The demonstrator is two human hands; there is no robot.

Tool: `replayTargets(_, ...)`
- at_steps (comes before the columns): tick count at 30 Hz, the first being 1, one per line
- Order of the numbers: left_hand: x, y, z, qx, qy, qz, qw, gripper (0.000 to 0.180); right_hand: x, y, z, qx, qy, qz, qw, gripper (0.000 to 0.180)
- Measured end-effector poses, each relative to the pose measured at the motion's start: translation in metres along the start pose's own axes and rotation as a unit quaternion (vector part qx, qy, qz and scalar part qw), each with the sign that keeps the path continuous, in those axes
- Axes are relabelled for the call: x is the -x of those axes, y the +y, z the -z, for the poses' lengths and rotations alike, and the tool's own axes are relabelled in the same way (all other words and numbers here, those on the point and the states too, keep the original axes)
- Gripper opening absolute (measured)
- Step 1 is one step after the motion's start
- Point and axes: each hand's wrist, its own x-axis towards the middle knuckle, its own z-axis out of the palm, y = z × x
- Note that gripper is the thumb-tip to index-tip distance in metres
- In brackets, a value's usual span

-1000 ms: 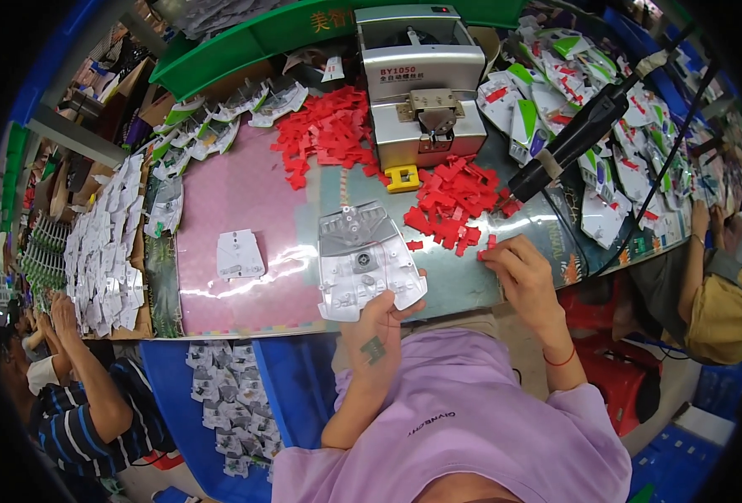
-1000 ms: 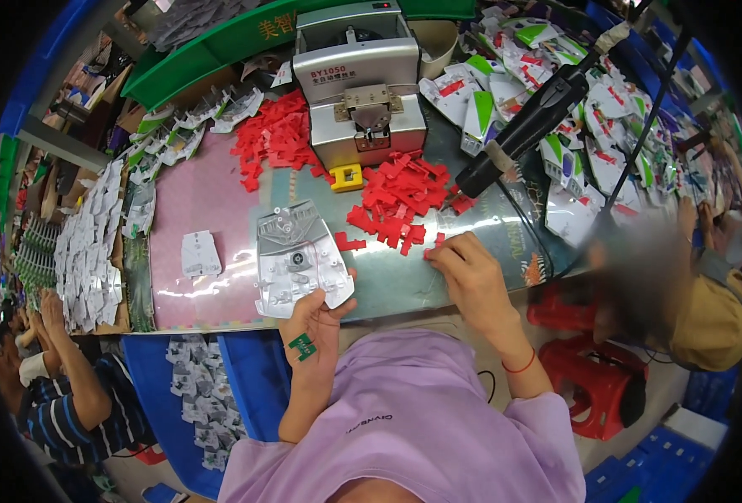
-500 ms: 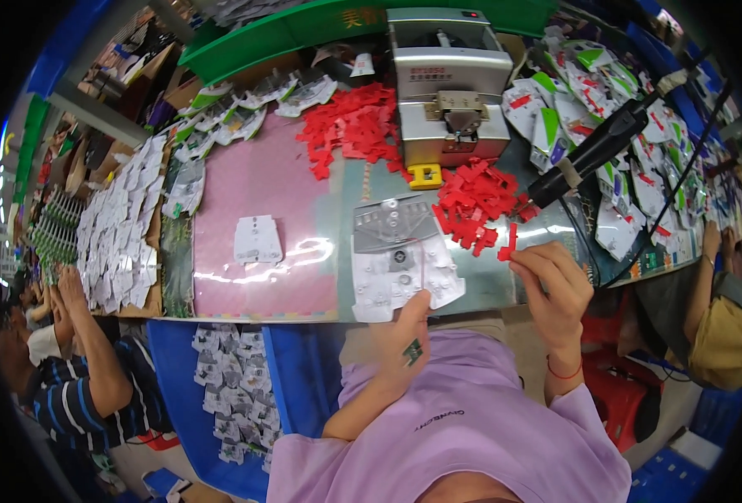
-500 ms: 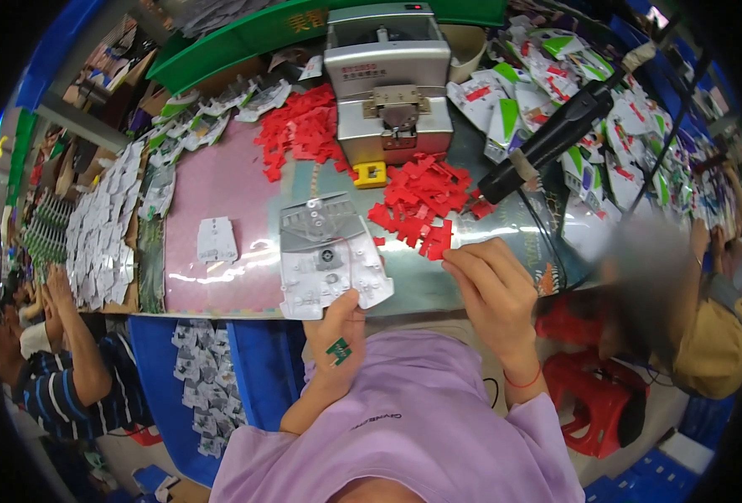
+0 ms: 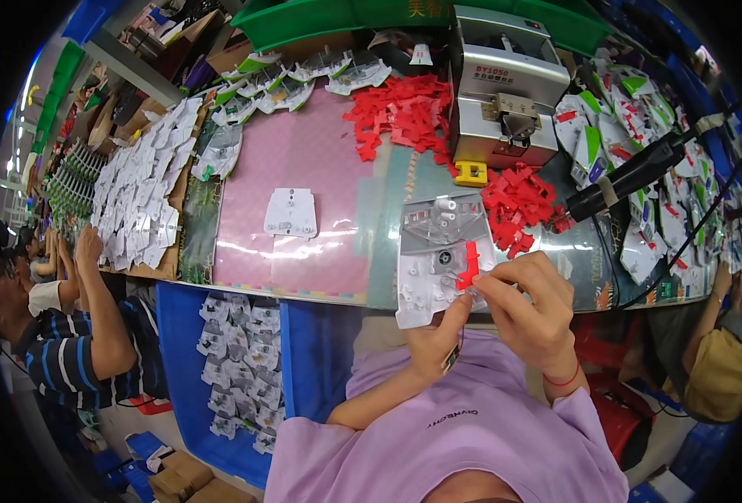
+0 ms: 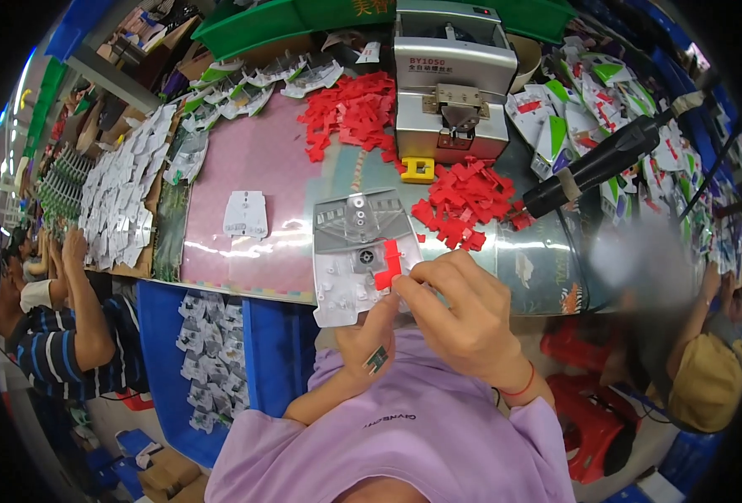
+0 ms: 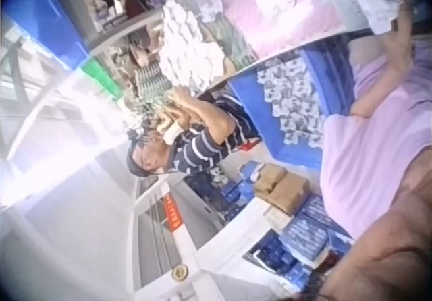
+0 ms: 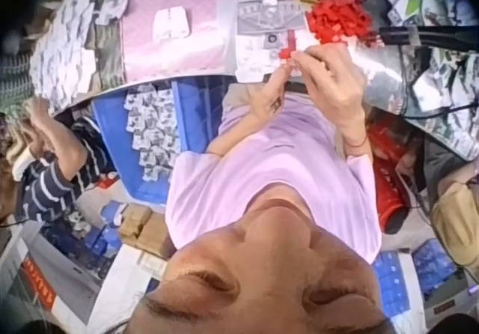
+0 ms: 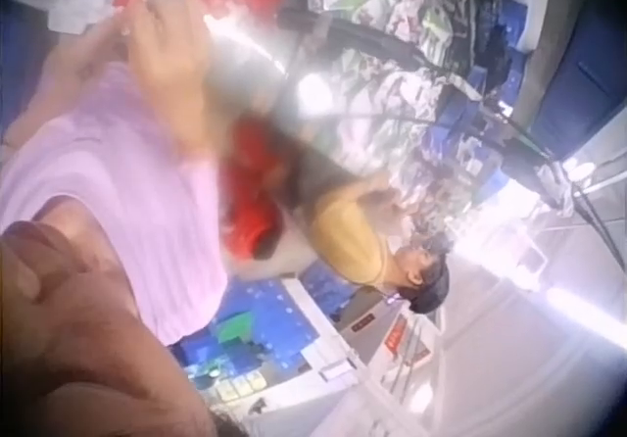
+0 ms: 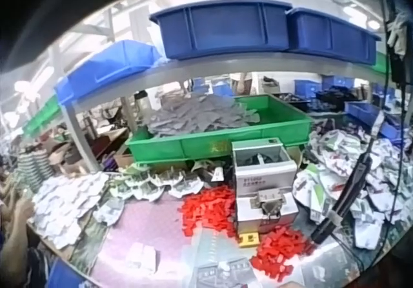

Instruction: The person assembles plastic housings with internal components and red plastic tabs by hand, using a handheld pneumatic tool to secure the parts together.

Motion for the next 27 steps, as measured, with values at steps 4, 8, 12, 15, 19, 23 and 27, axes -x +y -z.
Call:
replayTargets(4,-0.001,-0.001,0.002,0.006,-0.007,0.006,1.000,0.036,0.001,-0.003,-0.002,0.025,-0.014,-0.004,1.000,0.029)
replayTargets(8,0.002,-0.001,0.005,-0.022,-0.021,-0.008,1.000,0.032,0.002,-0.004,-0.004,0.042,-0.021,0.007,0.999,0.030)
replayTargets(12,0.001,-0.001,0.004,-0.070,-0.033,-0.063,0.995,0.028,0.000,-0.005,-0.005,0.041,-0.014,0.024,0.999,0.029)
replayTargets(15,0.000,0.001,0.005,-0.070,-0.046,-0.062,0.995,0.028,0.000,-0.004,-0.005,0.036,-0.017,0.031,0.999,0.028)
replayTargets(19,0.001,0.002,0.004,-0.063,-0.041,-0.060,0.995,0.029,0.002,-0.003,-0.006,0.030,-0.027,0.036,0.999,0.029)
replayTargets(23,0.001,-0.001,0.006,-0.064,-0.047,-0.065,0.995,0.031,0.001,-0.001,-0.009,0.037,-0.032,0.048,0.998,0.027)
replayTargets(27,-0.002,-0.002,0.010,-0.022,-0.023,-0.080,0.996,0.031,-0.002,-0.004,-0.011,0.045,-0.062,0.050,0.996,0.025)
